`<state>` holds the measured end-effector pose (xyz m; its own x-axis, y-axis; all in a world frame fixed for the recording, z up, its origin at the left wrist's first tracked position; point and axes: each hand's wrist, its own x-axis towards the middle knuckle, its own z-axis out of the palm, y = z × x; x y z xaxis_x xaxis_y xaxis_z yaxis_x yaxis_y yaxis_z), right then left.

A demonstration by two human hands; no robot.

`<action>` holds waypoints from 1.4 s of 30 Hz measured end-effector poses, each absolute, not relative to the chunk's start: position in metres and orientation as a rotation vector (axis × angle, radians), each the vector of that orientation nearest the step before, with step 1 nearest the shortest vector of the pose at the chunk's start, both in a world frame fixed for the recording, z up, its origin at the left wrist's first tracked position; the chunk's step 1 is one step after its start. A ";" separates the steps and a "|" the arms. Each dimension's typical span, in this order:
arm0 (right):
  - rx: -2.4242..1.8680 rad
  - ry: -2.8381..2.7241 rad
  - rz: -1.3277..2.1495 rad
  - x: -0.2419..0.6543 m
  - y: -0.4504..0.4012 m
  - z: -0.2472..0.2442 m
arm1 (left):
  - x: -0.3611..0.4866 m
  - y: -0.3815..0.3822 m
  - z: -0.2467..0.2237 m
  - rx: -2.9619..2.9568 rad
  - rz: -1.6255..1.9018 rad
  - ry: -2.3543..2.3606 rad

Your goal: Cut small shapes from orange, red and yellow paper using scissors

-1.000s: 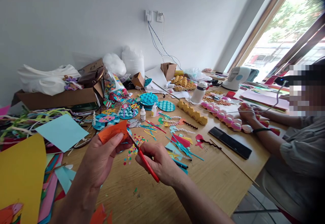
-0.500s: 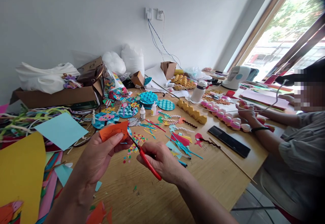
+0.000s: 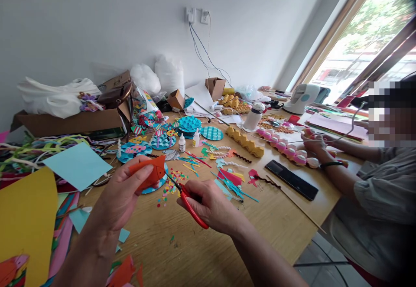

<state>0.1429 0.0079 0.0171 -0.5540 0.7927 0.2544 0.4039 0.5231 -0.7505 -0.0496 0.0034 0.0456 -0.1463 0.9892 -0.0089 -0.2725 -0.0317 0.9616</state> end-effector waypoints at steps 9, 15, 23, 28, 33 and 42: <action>-0.910 -1.958 1.131 0.135 0.006 0.011 | -0.046 0.002 0.047 1.026 1.384 1.093; -0.886 -1.805 1.329 0.132 0.005 0.009 | -0.044 0.000 0.043 1.073 1.298 1.070; -0.851 -1.688 1.487 0.128 0.004 0.003 | -0.039 0.000 0.039 1.141 1.281 1.072; -0.838 -1.630 1.568 0.126 0.003 -0.001 | -0.037 0.000 0.035 1.173 1.302 1.083; -0.839 -1.662 1.512 0.126 0.003 -0.002 | -0.035 0.001 0.034 1.127 1.318 1.084; -0.861 -1.666 1.456 0.127 0.002 -0.005 | -0.036 0.000 0.031 1.141 1.278 1.062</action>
